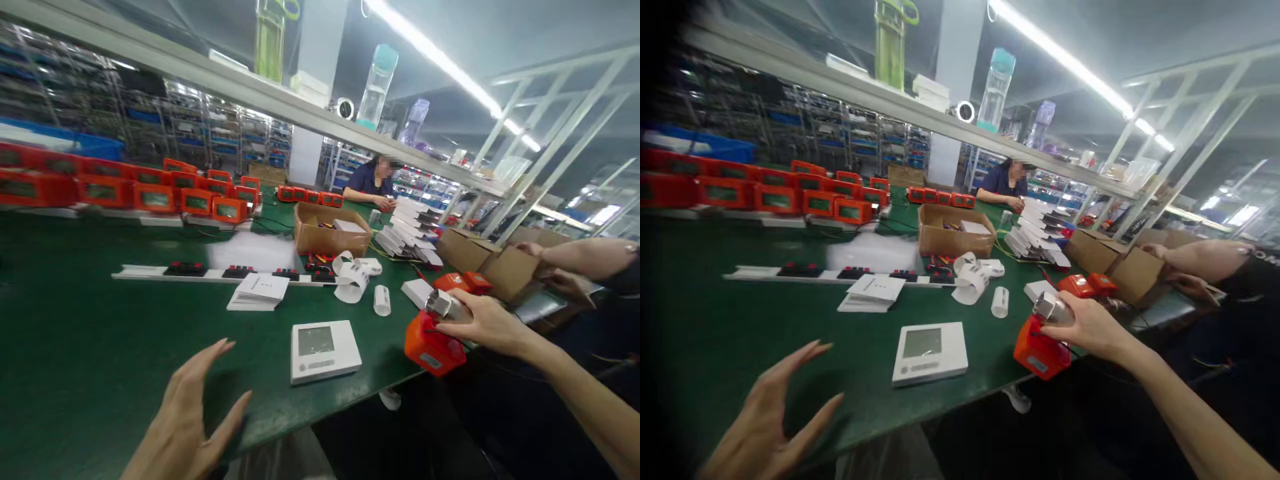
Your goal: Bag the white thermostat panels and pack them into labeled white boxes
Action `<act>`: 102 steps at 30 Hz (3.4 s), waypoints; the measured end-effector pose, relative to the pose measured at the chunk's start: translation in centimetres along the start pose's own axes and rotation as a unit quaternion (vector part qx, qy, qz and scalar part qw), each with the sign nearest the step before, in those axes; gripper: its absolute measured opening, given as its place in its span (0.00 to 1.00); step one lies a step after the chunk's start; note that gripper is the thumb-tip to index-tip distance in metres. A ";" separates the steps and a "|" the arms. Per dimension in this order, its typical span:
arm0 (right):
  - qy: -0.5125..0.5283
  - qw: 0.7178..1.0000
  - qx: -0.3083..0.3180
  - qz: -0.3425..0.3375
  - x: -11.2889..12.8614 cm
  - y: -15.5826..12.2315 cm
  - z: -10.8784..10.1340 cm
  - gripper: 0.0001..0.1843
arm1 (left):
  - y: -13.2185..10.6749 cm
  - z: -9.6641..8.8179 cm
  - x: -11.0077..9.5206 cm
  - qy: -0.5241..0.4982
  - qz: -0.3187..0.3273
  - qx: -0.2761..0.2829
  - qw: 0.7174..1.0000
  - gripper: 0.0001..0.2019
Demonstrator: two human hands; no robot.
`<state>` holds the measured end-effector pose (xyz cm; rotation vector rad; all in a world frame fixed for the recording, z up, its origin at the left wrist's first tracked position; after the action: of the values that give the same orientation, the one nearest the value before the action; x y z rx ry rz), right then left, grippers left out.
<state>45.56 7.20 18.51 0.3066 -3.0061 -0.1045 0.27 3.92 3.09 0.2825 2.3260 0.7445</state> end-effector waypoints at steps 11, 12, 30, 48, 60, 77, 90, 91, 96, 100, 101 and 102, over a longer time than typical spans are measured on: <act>0.056 0.995 0.066 -0.058 -2.8 7.8 3.1 0.32 | -0.4 0.9 -0.3 0.030 -0.009 0.111 0.993 0.34; 0.051 0.995 0.066 -0.063 -2.9 8.1 3.1 0.32 | -0.4 0.9 -0.3 0.029 -0.018 0.119 0.992 0.34; 0.174 0.960 0.108 -0.190 14.2 5.7 14.2 0.58 | -0.7 0.6 -0.9 -0.014 -0.090 0.186 0.978 0.30; 0.188 0.943 -0.054 -0.268 20.5 16.6 10.9 0.16 | 3.2 0.3 -1.6 0.008 0.022 -0.007 1.000 0.16; 0.107 0.969 0.005 -0.221 25.5 32.9 17.1 0.15 | 3.4 -0.2 -0.6 0.039 0.089 -0.063 0.993 0.17; 0.307 0.943 -0.042 -0.121 24.7 34.6 16.6 0.12 | 4.4 -0.6 -1.1 0.011 0.124 -0.095 0.988 0.19; 0.688 0.720 0.038 -0.079 27.9 19.0 11.3 0.22 | 3.9 -1.8 -2.3 0.056 0.025 -0.156 0.986 0.12; 0.699 0.709 0.049 -0.077 28.4 17.5 11.5 0.22 | 3.8 -2.2 -2.9 0.080 0.018 -0.185 0.979 0.13; 0.725 0.681 0.066 -0.083 30.7 12.4 12.0 0.19 | 4.0 -4.1 -5.3 0.153 0.003 -0.220 0.964 0.18; 0.731 0.675 0.056 -0.084 30.8 10.9 11.9 0.20 | 4.3 -6.7 -5.3 0.029 -0.067 -0.168 0.983 0.11; 0.730 0.677 0.046 -0.080 30.5 10.8 11.9 0.20 | 4.2 -7.8 -5.0 -0.026 -0.114 -0.176 0.978 0.12; 0.728 0.681 0.037 -0.072 30.1 10.7 12.0 0.21 | 4.1 -9.0 -4.8 -0.083 -0.157 -0.187 0.966 0.12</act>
<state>12.66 12.11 10.83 0.3654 -1.3659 0.1800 -2.02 1.48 13.56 -0.1836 1.9590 0.9360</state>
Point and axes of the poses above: each hand's wrist, its own y-axis towards the middle knuckle, its own z-axis out of the palm, x = y × z, the point moved 5 cm from there along y, towards the middle knuckle, and after that the axes turned 4 degrees about -z, right-handed, at the moved point
